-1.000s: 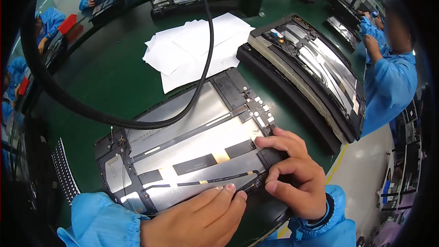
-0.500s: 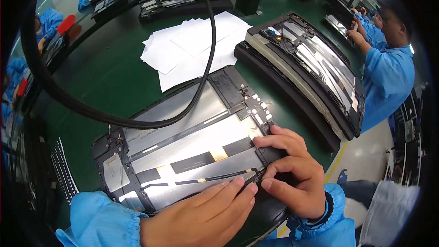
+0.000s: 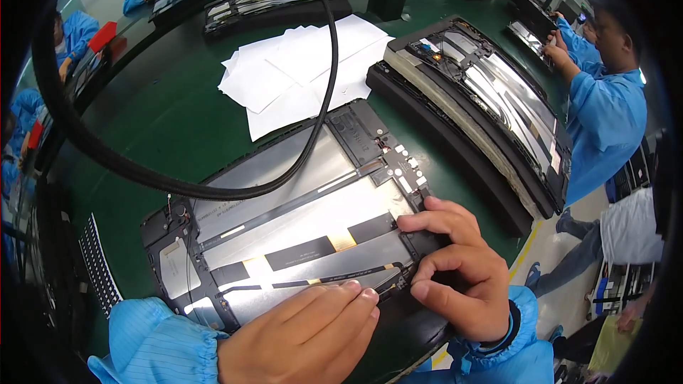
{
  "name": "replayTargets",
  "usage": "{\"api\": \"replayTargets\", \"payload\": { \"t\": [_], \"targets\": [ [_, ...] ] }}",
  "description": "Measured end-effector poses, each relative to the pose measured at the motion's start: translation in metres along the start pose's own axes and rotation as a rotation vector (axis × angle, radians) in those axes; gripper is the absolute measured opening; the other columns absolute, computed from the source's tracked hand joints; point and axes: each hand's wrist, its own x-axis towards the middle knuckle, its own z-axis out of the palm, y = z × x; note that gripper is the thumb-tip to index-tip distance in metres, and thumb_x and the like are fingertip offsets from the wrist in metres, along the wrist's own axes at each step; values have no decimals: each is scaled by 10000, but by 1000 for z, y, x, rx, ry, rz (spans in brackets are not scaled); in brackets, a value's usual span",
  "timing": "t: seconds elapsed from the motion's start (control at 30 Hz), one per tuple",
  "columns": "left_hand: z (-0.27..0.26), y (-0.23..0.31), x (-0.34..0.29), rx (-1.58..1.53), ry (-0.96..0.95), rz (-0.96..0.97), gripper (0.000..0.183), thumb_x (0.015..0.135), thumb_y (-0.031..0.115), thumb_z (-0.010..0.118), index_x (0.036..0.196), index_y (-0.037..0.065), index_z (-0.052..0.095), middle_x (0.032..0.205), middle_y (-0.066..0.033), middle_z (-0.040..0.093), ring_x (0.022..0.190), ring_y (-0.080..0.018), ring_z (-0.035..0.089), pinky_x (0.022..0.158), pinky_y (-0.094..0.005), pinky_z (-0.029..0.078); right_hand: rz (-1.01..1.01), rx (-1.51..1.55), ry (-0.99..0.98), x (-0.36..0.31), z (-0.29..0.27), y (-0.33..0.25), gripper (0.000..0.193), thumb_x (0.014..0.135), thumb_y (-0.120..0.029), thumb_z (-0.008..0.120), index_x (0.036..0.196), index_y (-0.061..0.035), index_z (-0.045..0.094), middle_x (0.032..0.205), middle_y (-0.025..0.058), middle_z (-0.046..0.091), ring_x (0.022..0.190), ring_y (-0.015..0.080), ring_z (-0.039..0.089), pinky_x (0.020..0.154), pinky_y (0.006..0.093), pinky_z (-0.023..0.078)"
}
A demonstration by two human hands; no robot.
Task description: The person takes tablet assemblies one at a time, peels adhesive tape strips from backing sheets, attaches them onto internal cables and components by hand, and stacks the assembled units.
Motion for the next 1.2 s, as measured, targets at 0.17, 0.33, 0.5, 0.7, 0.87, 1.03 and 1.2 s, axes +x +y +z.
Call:
{"api": "replayTargets", "payload": {
  "t": [0.17, 0.33, 0.5, 0.7, 0.87, 1.03, 1.2],
  "targets": [
    [1, -4, 0, 7, -54, 68, 269, 698, 41, 552, 925, -102, 560, 965, -214, 556, 870, -329, 570, 752, -376, 481, 2, -16, 10, 0, 0, 2, 66, 669, -42, 633, 732, -36, 613, 1143, 148, 533, 1174, 338, 355, 975, 407, 246],
    [1, -2, 4, 92, -176, 117, 315, 720, 94, 510, 967, -100, 539, 1039, -205, 534, 923, -317, 542, 790, -360, 463, -17, -64, 26, 2, 0, 0, 76, 640, -18, 651, 710, -24, 623, 1111, 154, 556, 1152, 349, 399, 958, 417, 289],
    [2, -2, 5, 126, -199, 143, 339, 694, 101, 510, 966, -100, 536, 1063, -197, 527, 940, -310, 533, 811, -353, 453, 16, 117, 105, -6, -15, 10, 121, 577, 26, 680, 691, 9, 641, 1028, 190, 596, 1100, 371, 477, 913, 417, 367],
    [0, -1, 4, 162, -214, 152, 347, 680, 99, 510, 963, -99, 537, 1069, -194, 526, 939, -304, 534, 808, -347, 457, -120, -9, 116, -4, -4, 4, 206, 553, 3, 703, 751, -21, 653, 1055, 157, 579, 1014, 336, 512, 874, 403, 390],
    [-2, -2, 5, 158, -212, 151, 332, 689, 93, 515, 960, -97, 541, 1077, -195, 520, 946, -307, 533, 802, -341, 461, -189, -264, 69, -3, -4, 0, 212, 556, 1, 708, 756, -44, 655, 1026, 133, 590, 975, 313, 516, 844, 383, 414],
    [0, 0, 3, 164, -201, 161, 310, 703, 78, 514, 954, -99, 545, 1081, -196, 517, 956, -312, 531, 800, -345, 466, -212, -260, 57, -3, -2, 0, 199, 552, 16, 698, 731, -28, 624, 1023, 132, 589, 955, 310, 511, 818, 371, 423],
    [0, 0, 2, 167, -196, 160, 307, 706, 73, 514, 958, -100, 547, 1086, -197, 516, 966, -313, 530, 810, -348, 467, -255, -273, 66, -1, 2, 0, 198, 556, 33, 682, 723, -12, 586, 1007, 134, 592, 903, 308, 507, 793, 369, 423]
  ]
}}
